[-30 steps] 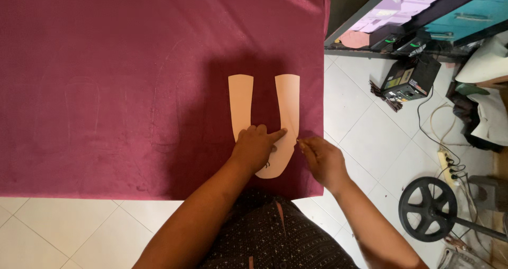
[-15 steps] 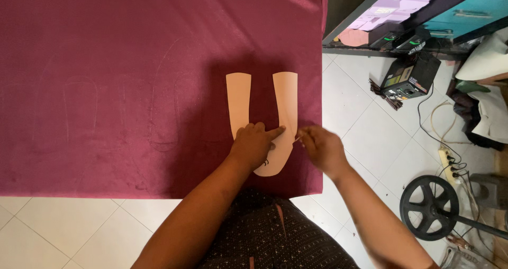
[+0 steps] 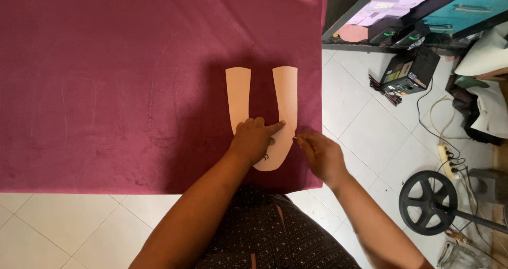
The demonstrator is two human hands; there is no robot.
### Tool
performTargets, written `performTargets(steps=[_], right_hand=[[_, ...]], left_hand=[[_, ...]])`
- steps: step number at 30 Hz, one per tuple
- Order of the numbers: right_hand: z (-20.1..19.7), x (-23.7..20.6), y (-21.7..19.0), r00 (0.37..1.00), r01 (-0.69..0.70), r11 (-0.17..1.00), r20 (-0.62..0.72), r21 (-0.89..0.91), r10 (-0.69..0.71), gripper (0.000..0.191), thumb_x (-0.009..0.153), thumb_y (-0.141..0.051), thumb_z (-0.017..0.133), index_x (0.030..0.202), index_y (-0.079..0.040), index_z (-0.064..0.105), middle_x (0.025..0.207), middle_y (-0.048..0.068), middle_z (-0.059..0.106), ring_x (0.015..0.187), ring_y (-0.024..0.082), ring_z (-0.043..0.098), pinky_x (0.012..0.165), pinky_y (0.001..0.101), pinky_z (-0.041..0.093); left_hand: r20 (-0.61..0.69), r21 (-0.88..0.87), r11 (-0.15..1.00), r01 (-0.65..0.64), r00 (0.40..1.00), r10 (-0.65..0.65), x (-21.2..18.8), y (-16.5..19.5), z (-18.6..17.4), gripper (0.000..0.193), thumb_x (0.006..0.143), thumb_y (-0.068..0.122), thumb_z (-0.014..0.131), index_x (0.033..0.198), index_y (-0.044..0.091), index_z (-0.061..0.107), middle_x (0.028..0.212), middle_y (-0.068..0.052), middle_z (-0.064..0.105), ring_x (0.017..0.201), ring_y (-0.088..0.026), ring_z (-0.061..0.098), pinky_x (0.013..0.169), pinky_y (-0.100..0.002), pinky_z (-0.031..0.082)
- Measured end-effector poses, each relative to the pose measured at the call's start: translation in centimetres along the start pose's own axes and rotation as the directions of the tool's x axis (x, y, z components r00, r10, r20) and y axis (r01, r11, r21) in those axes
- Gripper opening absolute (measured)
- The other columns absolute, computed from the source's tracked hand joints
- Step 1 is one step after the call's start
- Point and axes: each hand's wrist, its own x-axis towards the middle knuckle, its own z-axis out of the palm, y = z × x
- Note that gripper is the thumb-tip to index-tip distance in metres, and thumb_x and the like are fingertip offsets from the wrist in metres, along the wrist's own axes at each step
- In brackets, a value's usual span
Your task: The person places a U-shaped paper pattern on a large piece of maroon fabric and traces its outline with a small marking tool. The person repeats this process multiple times, repositioning the pattern and tracing new outlines on the fabric.
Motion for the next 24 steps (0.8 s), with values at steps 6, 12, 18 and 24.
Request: performTargets(steps=[6,12,18,24], right_hand=[[0.4,-1.1,-0.1,0.979,0.202,0.979,-0.023,0.021,-0.201,0.019,0.097,-0.021,0.067,0.102,-0.005,0.075,0.098,0.012,0.077,0.083,0.026,0.076,0.075,0.0346,0.062],[0.9,-0.8,0.7,0.988,0.151,0.989,-0.018,-0.008,-0.151,0.018,0.099,-0.021,0.066,0.102,-0.006,0.076,0.095,0.011,0.077,0.079,0.024,0.076,0.074,0.0335,0.063],[2.2,-3.6,0.1,0.991,0.088,0.996,0.097,0.02,-0.09,0.017,0.097,-0.02,0.066,0.101,-0.007,0.076,0.093,0.009,0.078,0.075,0.022,0.076,0.071,0.0332,0.064],[2.0,-1.6,1.5,0.994,0.078,0.996,-0.074,-0.033,-0.081,0.014,0.099,-0.014,0.065,0.099,-0.004,0.075,0.091,0.013,0.076,0.076,0.024,0.074,0.069,0.0348,0.062]], left_hand=[[0.038,-0.003,1.0,0.008,0.999,-0.008,0.1,-0.1,-0.1,0.056,0.098,0.03,0.063,0.15,0.043,0.048,0.103,-0.007,0.059,0.098,-0.025,0.058,0.09,-0.043,0.046],[-0.097,-0.085,0.995,-0.045,0.995,0.036,-0.6,-0.5,0.4,0.056,0.085,0.028,0.076,0.137,0.021,0.057,0.11,-0.008,0.059,0.105,-0.029,0.057,0.092,-0.047,0.045],[-0.169,-0.156,0.979,-0.129,0.98,0.102,-2.1,-1.4,1.1,0.053,0.077,0.025,0.08,0.127,0.019,0.061,0.115,-0.009,0.056,0.113,-0.031,0.052,0.097,-0.048,0.043],[-0.264,-0.151,0.959,-0.238,0.945,0.192,-3.1,-1.9,1.8,0.042,0.077,0.021,0.079,0.116,0.014,0.066,0.115,-0.009,0.056,0.112,-0.032,0.053,0.098,-0.047,0.044]])
